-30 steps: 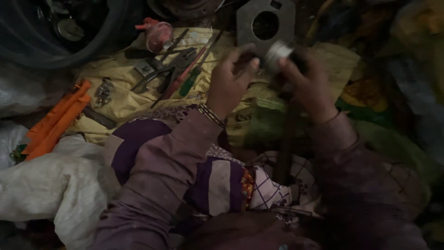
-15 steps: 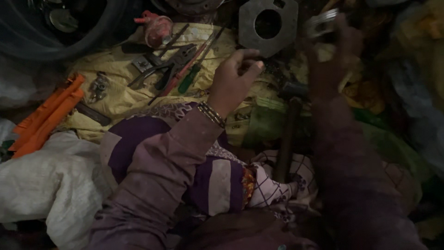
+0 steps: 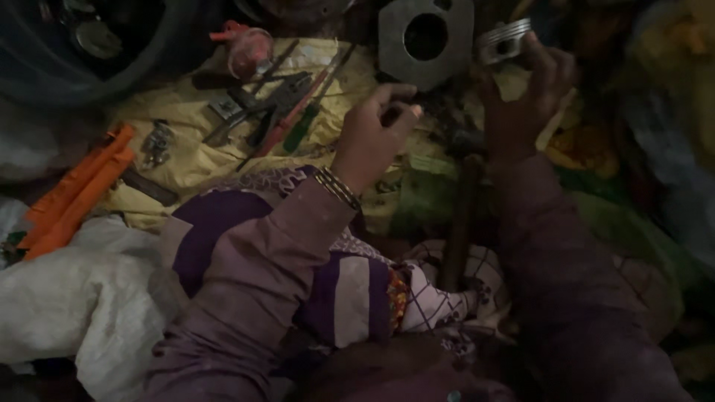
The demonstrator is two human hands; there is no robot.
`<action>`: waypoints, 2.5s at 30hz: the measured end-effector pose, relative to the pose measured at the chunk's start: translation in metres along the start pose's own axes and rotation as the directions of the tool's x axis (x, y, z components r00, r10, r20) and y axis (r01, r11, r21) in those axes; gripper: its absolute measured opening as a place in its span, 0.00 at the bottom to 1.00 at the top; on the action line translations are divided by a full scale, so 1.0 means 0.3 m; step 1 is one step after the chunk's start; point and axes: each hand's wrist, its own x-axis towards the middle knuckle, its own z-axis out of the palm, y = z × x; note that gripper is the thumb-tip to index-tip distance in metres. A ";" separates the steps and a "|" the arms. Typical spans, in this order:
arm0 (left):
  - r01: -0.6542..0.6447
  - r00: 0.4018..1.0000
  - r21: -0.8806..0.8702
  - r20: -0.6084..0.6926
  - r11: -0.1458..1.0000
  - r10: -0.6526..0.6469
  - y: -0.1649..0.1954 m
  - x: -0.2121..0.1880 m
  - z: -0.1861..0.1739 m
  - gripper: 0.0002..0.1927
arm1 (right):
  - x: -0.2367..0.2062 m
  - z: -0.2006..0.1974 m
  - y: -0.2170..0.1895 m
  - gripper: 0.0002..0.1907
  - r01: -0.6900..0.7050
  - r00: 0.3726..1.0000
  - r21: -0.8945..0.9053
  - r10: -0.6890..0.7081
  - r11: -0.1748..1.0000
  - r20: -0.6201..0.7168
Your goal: The person sits on the floor and uses a hammer and pliers to disassemble small metal parts, separating components and placing them into a nearby bucket. The person repeatedly picks up parts, strikes them, and removes pieces by hand.
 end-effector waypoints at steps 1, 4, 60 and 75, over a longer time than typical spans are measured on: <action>0.030 1.000 -0.017 0.006 0.999 -0.029 0.005 -0.002 -0.001 0.21 | 0.010 0.001 -0.014 0.35 0.031 0.998 -0.105 -0.026 0.994 0.053; -0.054 0.999 0.028 0.007 0.998 0.054 0.013 -0.007 -0.005 0.22 | 0.045 0.012 -0.044 0.37 0.110 0.992 -0.164 -0.097 0.980 0.086; -0.051 0.997 0.095 0.063 0.994 0.045 0.008 -0.013 -0.018 0.24 | 0.035 0.011 -0.077 0.32 0.231 0.973 0.022 -0.232 0.973 0.018; 0.120 0.990 -0.216 0.101 0.969 -0.100 0.007 0.004 -0.043 0.23 | 0.155 -0.222 -0.432 0.23 -0.776 0.626 0.623 0.236 0.095 0.743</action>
